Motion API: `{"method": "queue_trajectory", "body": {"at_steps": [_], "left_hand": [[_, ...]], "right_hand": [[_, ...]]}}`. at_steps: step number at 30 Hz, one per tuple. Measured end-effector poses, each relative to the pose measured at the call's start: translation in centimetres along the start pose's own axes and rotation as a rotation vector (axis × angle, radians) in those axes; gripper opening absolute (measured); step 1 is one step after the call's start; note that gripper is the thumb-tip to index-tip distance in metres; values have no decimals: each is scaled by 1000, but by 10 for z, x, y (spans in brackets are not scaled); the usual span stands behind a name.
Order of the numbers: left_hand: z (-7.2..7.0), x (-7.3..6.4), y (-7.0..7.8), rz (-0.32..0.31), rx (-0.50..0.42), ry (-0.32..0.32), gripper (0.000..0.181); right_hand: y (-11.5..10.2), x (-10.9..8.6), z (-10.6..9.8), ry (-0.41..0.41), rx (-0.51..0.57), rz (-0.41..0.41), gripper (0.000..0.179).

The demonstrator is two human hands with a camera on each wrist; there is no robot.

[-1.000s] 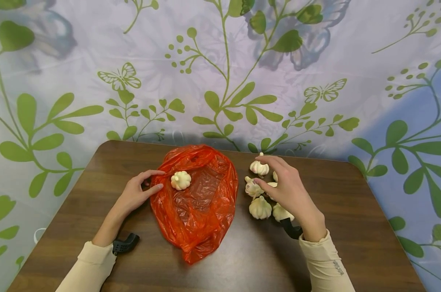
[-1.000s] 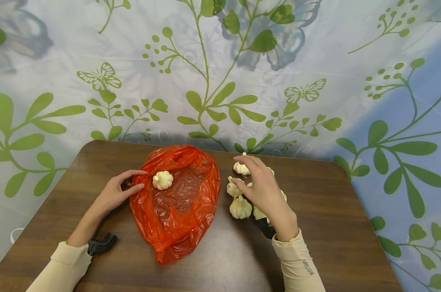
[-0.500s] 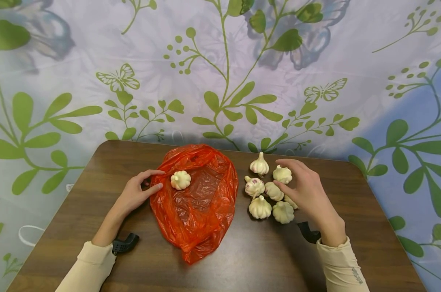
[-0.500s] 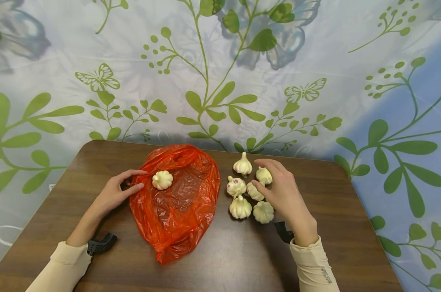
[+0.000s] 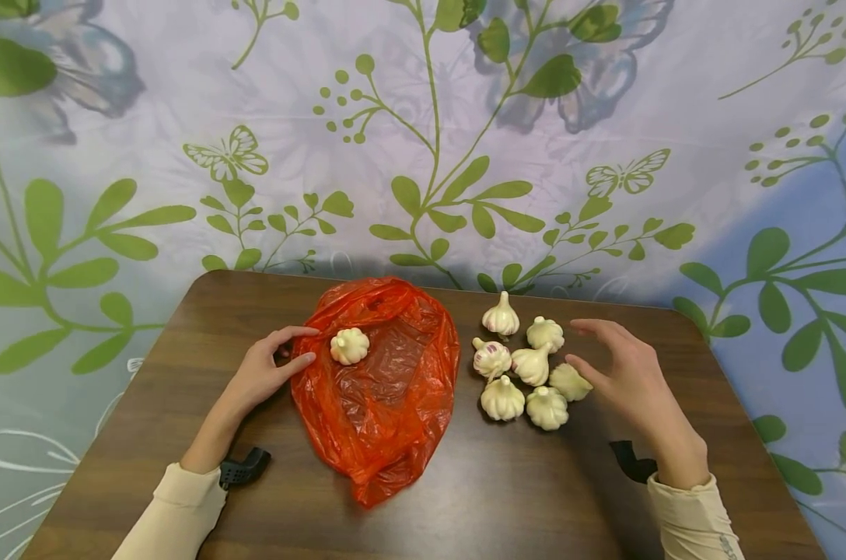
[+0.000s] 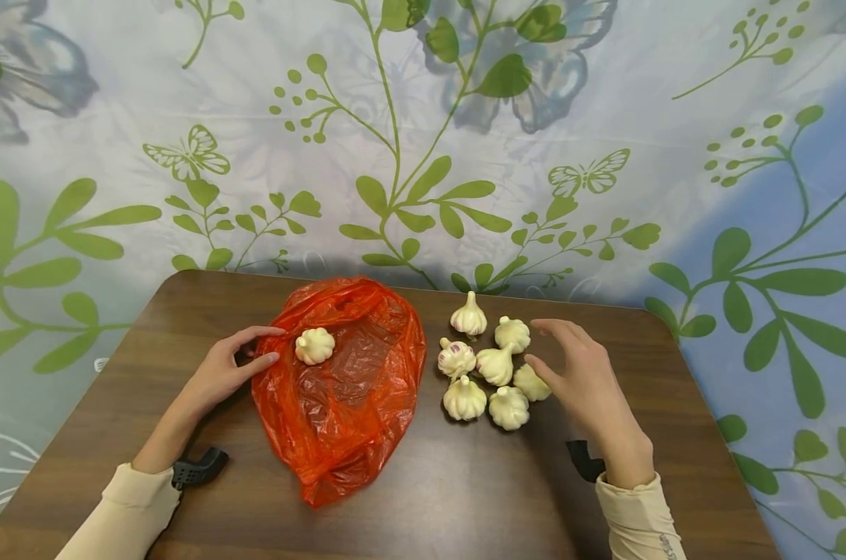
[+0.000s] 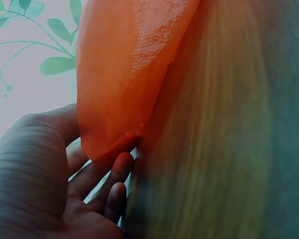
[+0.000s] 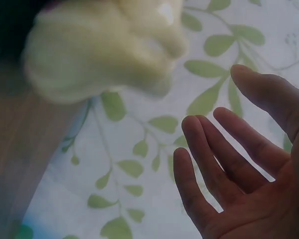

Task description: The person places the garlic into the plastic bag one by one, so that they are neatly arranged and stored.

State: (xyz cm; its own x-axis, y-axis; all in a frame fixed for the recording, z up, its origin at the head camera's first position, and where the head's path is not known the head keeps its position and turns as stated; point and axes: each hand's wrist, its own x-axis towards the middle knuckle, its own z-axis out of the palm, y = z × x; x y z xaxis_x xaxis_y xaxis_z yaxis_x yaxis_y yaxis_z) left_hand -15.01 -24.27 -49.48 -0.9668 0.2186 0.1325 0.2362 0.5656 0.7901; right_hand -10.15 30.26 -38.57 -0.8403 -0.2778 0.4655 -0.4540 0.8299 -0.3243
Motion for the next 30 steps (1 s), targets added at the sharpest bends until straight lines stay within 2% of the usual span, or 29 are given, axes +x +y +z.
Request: {"method": "queue_trajectory", "body": {"at_steps": [7, 14, 22, 30], "left_hand": [[1, 0, -1, 4, -9, 0, 38], [2, 2, -3, 6, -3, 1, 37], [3, 4, 1, 3, -3, -8, 37], [0, 1, 1, 4, 9, 2, 37]], "right_hand": [[17, -13, -10, 2, -24, 60, 56], [24, -17, -7, -8, -15, 57, 55], [35, -29, -7, -117, -23, 108, 52], [50, -35, -5, -188, -12, 77, 55]]}}
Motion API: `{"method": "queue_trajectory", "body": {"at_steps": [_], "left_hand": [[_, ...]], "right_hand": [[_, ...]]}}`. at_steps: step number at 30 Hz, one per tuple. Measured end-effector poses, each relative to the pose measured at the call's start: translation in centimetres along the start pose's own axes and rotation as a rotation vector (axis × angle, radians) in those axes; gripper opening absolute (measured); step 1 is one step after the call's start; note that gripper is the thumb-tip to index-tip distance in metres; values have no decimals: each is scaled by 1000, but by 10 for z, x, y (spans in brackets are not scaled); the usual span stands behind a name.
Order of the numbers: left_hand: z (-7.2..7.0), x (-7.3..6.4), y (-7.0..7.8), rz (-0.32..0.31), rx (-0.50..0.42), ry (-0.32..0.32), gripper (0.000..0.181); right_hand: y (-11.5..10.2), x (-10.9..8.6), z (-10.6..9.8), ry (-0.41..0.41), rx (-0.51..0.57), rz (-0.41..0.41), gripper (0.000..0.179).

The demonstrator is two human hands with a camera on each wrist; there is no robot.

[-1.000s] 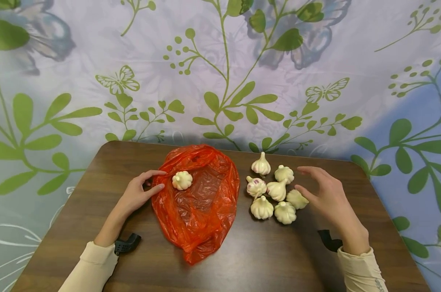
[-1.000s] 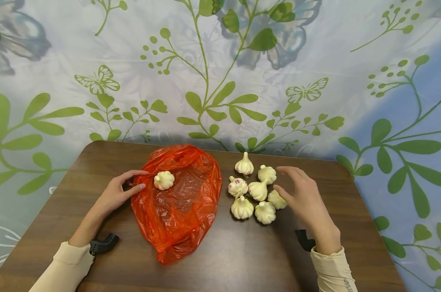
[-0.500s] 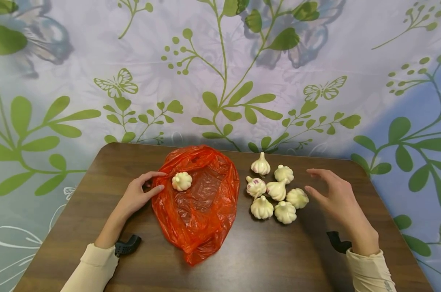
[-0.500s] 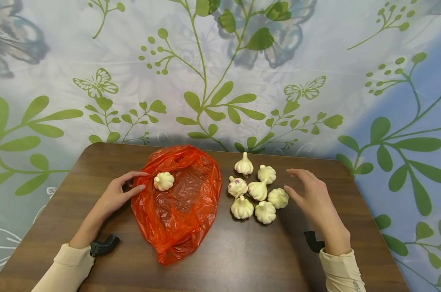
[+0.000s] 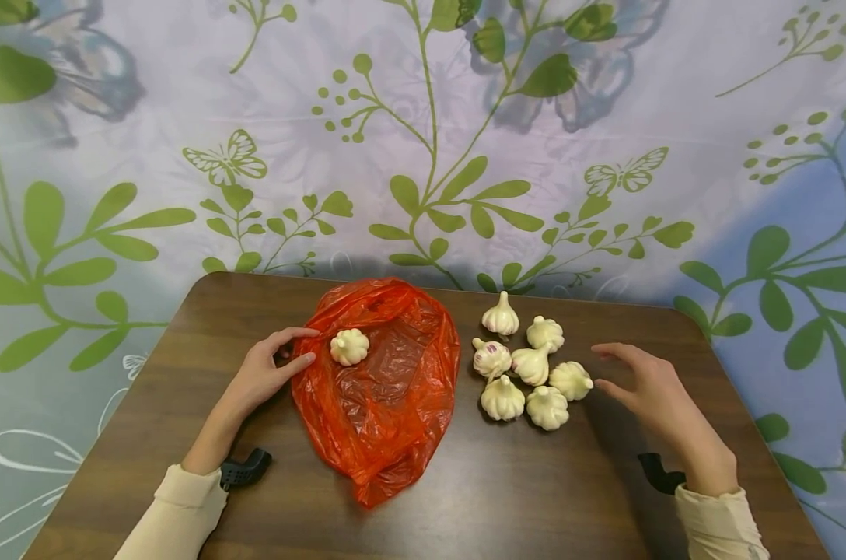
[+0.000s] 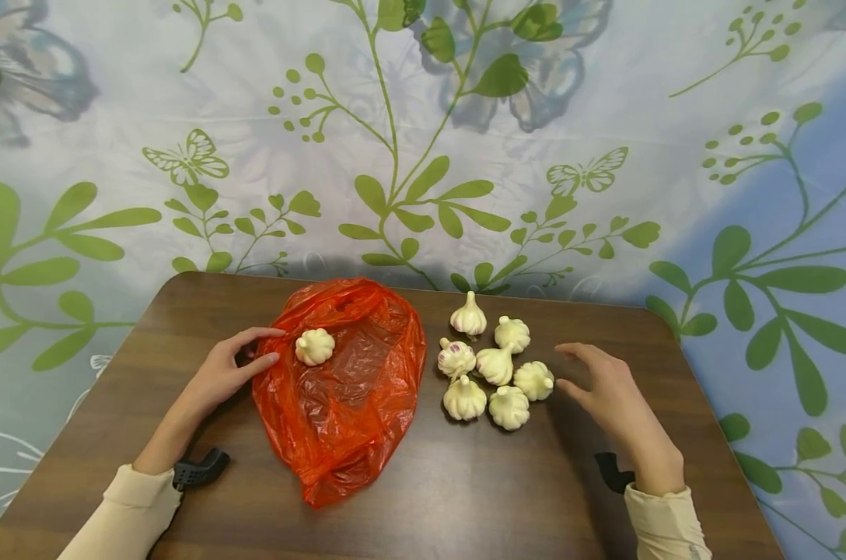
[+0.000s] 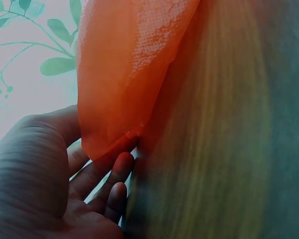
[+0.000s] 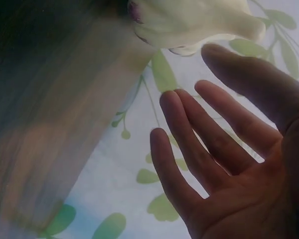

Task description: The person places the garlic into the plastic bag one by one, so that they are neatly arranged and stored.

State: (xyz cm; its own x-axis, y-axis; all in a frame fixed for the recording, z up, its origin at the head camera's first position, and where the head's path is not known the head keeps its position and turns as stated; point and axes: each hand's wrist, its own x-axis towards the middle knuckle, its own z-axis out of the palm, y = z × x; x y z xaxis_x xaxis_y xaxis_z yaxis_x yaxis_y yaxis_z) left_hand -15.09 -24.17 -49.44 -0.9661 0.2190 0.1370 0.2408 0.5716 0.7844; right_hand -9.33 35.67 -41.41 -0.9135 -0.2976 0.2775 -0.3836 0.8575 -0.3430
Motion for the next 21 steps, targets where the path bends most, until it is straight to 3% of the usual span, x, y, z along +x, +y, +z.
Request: {"method": "queue_trajectory", "body": {"at_steps": [8, 21], "left_hand": [[-1, -1, -1, 8, -8, 9, 37], [0, 0, 0, 4, -14, 8, 36]], "right_hand": [[-3, 4, 0, -201, 102, 80, 70], [-4, 5, 22, -234, 139, 72, 65]]}}
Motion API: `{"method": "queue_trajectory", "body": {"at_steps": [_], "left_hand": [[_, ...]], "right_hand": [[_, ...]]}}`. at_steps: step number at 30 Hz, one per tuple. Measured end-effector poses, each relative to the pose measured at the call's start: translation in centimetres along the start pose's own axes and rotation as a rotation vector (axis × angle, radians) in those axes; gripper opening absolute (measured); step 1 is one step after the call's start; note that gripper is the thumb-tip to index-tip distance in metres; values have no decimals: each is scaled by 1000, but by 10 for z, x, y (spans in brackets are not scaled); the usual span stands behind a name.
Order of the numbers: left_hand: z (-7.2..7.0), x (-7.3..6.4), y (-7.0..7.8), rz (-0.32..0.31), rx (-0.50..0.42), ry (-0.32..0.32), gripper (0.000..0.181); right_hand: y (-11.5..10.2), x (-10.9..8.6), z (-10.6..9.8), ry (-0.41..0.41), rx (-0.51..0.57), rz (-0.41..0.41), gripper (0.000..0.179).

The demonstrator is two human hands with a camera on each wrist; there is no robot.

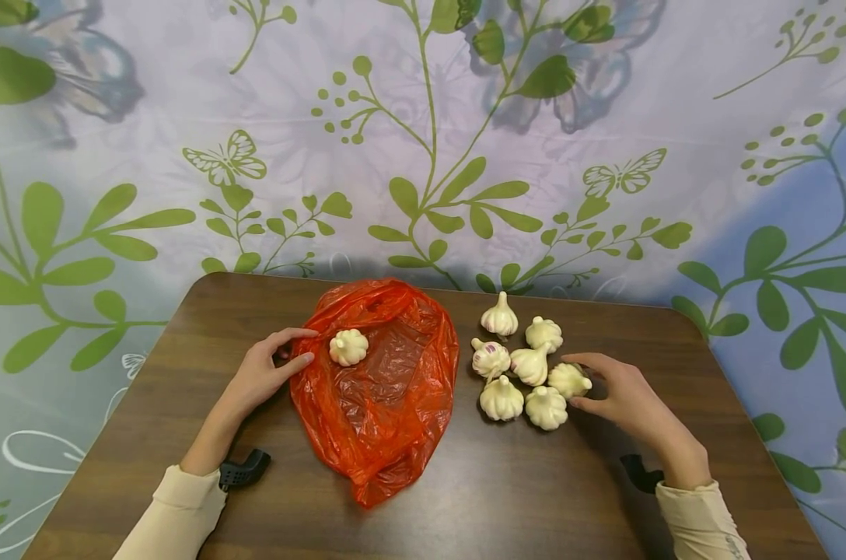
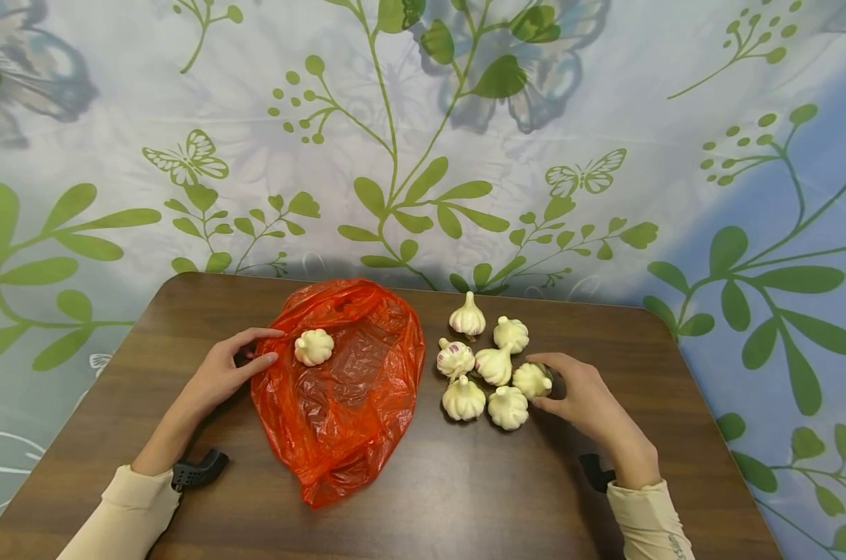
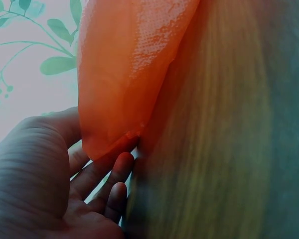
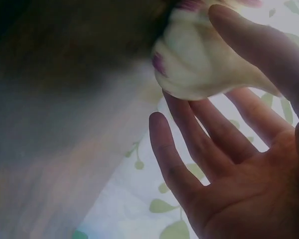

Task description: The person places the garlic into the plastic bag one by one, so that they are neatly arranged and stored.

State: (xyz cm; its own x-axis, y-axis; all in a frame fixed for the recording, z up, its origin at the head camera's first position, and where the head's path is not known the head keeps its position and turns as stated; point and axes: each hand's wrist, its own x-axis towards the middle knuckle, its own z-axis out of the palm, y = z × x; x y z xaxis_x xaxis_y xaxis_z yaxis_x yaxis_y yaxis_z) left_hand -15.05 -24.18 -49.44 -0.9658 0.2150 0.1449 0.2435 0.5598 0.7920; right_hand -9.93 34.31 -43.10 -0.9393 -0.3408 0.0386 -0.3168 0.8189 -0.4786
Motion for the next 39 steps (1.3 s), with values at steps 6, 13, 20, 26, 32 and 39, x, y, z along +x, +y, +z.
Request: {"method": "queue_trajectory", "body": {"at_steps": [6, 13, 20, 26, 32, 39], "left_hand": [[0, 0, -1, -7, 0, -5, 36], [1, 1, -2, -21, -2, -8, 35], [1, 0, -3, -23, -4, -6, 35], [1, 0, -2, -21, -1, -6, 35], [1, -1, -1, -19, -4, -6, 36], [1, 0, -1, -15, 0, -5, 35]], "right_hand": [[2, 2, 4, 0, -15, -20, 64], [4, 3, 5, 0, -46, -13, 65], [6, 3, 4, 18, -41, 5, 65], [6, 0, -1, 68, -51, 34, 65], [8, -3, -6, 107, -45, 20, 65], [8, -2, -8, 158, -41, 0, 66]]}}
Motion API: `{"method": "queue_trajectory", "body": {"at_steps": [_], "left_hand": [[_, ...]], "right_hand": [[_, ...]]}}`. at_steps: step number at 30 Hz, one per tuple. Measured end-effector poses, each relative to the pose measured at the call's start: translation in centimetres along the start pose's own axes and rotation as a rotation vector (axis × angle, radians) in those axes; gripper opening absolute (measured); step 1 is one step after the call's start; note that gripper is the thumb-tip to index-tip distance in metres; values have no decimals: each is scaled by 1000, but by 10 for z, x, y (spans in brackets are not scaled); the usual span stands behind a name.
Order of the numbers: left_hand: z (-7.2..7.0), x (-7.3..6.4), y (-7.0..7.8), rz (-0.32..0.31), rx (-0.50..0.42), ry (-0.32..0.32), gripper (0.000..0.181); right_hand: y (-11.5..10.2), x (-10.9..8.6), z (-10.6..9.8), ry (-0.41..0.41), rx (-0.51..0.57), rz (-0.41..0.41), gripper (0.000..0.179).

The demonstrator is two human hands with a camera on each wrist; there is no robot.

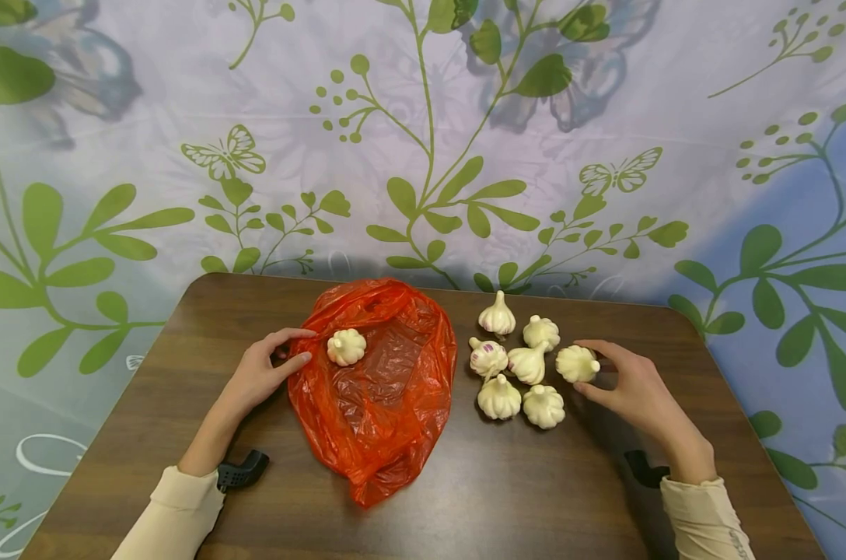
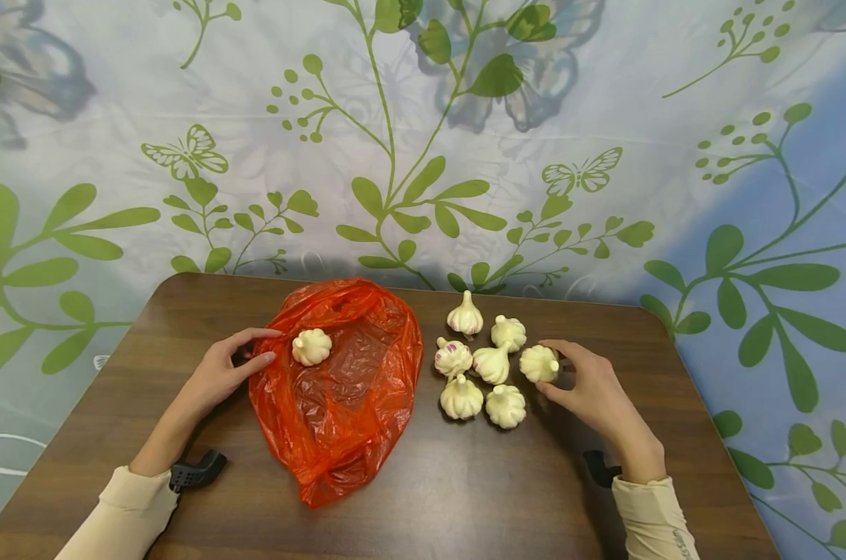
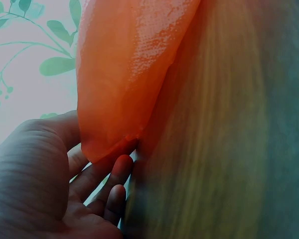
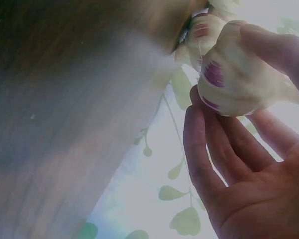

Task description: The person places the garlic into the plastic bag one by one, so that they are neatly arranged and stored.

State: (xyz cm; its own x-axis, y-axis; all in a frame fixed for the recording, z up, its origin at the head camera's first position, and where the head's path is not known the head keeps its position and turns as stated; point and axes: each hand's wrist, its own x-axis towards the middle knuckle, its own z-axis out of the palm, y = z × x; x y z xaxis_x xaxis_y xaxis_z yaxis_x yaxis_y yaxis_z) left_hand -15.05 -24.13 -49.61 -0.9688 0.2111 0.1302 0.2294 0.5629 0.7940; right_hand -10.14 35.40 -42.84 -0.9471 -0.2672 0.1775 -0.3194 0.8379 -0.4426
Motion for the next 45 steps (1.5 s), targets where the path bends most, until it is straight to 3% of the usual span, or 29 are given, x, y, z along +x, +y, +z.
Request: {"method": "queue_trajectory", "body": {"at_steps": [25, 36, 45], "left_hand": [[1, 2, -3, 19, -13, 1, 34], [-2, 0, -5, 9, 0, 5, 36], [-1, 0, -8, 19, 3, -1, 36]], "right_hand": [[-32, 14, -7, 110, -14, -47, 64], [-45, 24, -10, 137, 2, -81, 64], [-56, 29, -11, 139, 14, -60, 66]]}}
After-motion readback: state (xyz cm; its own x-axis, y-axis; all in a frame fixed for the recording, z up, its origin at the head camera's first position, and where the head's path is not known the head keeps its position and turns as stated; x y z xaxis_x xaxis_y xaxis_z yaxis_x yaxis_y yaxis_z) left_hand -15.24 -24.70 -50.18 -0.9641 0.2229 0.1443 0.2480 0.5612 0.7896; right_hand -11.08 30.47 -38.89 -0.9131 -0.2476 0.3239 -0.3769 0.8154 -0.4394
